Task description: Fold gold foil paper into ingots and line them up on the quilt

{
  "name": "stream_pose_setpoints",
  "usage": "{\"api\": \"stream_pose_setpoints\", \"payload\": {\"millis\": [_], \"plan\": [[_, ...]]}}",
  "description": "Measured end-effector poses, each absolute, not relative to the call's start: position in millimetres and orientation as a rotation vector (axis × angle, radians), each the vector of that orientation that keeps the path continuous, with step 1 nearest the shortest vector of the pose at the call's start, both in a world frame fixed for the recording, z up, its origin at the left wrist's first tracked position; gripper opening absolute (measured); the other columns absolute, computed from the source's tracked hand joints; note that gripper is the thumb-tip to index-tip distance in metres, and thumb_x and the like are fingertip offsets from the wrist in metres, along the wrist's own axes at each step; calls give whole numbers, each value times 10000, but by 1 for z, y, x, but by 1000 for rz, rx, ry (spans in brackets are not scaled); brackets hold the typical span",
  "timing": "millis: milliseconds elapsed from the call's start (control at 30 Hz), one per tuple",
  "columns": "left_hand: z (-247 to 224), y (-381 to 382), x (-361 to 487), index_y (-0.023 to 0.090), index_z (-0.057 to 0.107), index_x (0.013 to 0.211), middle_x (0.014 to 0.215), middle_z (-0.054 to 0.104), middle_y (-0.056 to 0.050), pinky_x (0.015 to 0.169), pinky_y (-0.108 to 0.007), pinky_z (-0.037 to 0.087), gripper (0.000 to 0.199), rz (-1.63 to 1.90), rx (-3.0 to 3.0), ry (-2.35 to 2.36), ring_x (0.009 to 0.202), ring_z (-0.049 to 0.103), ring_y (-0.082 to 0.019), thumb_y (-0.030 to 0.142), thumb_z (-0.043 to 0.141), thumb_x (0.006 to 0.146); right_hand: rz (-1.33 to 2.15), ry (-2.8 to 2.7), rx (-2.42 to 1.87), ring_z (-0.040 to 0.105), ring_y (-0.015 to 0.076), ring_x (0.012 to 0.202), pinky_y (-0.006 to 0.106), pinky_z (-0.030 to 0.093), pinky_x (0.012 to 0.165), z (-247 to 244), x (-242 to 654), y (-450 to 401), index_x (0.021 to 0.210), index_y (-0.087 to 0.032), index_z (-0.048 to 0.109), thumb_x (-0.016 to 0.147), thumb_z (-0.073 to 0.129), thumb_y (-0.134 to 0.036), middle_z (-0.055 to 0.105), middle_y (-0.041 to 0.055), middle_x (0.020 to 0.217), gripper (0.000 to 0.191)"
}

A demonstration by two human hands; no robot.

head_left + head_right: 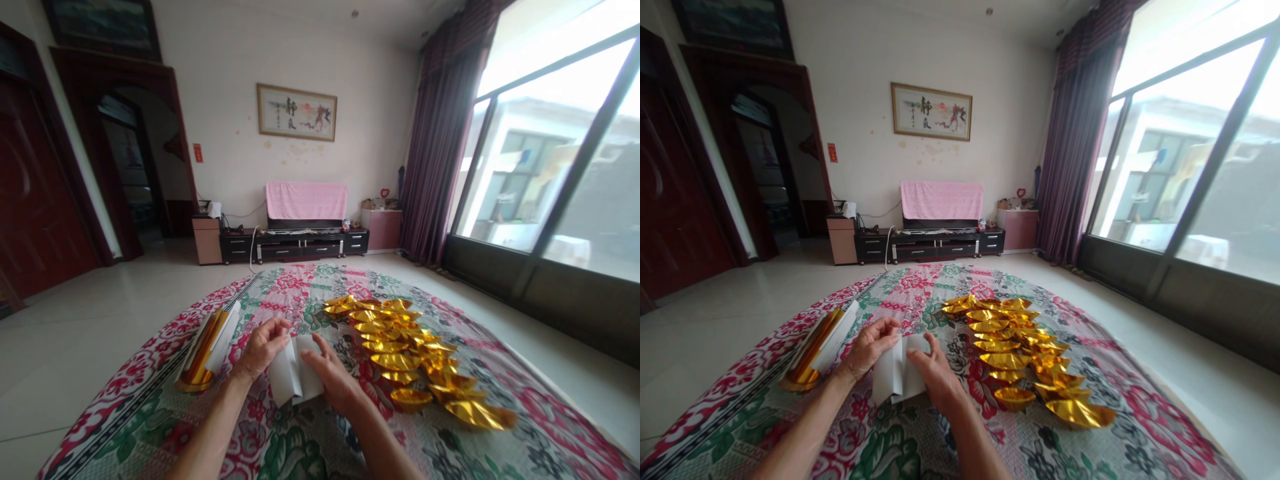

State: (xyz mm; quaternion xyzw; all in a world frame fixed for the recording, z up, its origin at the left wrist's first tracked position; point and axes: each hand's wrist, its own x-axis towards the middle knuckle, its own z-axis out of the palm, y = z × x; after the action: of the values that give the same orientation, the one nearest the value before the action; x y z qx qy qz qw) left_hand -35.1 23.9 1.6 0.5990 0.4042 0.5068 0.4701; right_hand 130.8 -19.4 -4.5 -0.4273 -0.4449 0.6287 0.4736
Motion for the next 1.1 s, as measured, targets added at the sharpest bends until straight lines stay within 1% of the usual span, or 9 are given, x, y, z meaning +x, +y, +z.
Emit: {"api": "stream_pose_setpoints", "payload": {"millis": [133, 233, 400, 500, 600, 767, 900, 967, 1100], "plan": [[2, 22, -33, 171, 545, 905, 659, 462, 52, 554, -180, 376, 314, 1210, 1474, 986, 571, 436, -68, 310, 619, 632, 1716, -1023, -872, 589, 144, 651, 243, 458, 576, -1, 126, -24, 1237, -208, 341, 631, 595, -295, 605, -13, 812, 663], [4, 20, -32, 167, 538, 917, 687, 486, 42, 583, -192, 394, 326, 1163, 1471, 974, 597, 457, -77, 291, 613, 625, 1760, -1013, -810, 555, 122, 579, 235, 442, 549, 0, 123, -26, 1160, -202, 387, 591, 614, -262, 582, -32, 748, 616], [6, 17, -33, 154, 550, 922, 788, 555, 6, 617, -204, 409, 332, 1114, 1467, 970, 666, 505, -99, 251, 602, 609, 1697, -951, -904, 560, 134, 607, 237, 442, 566, -4, 124, -21, 1210, -183, 339, 513, 694, -253, 588, -24, 747, 786], [6, 16, -34, 152, 562, 923, 876, 582, -18, 636, -205, 417, 326, 1096, 1494, 986, 729, 527, -115, 225, 590, 607, 1691, -981, -927, 566, 144, 614, 245, 446, 576, -5, 127, -17, 1218, -181, 342, 498, 712, -265, 597, -21, 748, 814], [4, 17, -34, 150, 566, 925, 884, 590, -19, 622, -198, 415, 312, 1059, 1538, 1020, 723, 527, -113, 211, 575, 619, 1659, -1034, -953, 564, 146, 621, 248, 444, 581, -6, 129, -15, 1245, -172, 330, 502, 704, -273, 609, -16, 752, 838], [-1, 21, -35, 162, 580, 975, 919, 617, -18, 621, -213, 435, 327, 1020, 1755, 1155, 682, 539, -108, 186, 534, 652, 1494, -1140, -1120, 572, 156, 635, 242, 434, 561, -10, 129, -12, 1310, -147, 276, 541, 634, -243, 601, -23, 727, 854], [1, 23, -29, 186, 622, 896, 947, 631, -34, 838, -285, 438, 286, 1149, 2141, 1315, 898, 562, -171, 128, 534, 630, 1155, -1296, -1376, 573, 151, 657, 237, 438, 593, -7, 130, -10, 1319, -151, 302, 577, 575, -198, 616, -10, 737, 792], [3, 23, -25, 188, 633, 832, 942, 630, -48, 883, -305, 422, 226, 1216, 2311, 1334, 940, 555, -186, 119, 542, 637, 929, -1386, -1529, 584, 159, 712, 239, 442, 646, -4, 132, -10, 1320, -147, 325, 582, 569, -168, 631, 16, 785, 777], [0, 21, -14, 172, 639, 765, 812, 618, -42, 684, -249, 470, 116, 1114, 2441, 1270, 711, 565, -137, 152, 549, 695, 789, -1458, -1651, 607, 189, 794, 257, 448, 703, -2, 135, -8, 1322, -115, 338, 614, 572, -182, 646, 89, 910, 748]]}}
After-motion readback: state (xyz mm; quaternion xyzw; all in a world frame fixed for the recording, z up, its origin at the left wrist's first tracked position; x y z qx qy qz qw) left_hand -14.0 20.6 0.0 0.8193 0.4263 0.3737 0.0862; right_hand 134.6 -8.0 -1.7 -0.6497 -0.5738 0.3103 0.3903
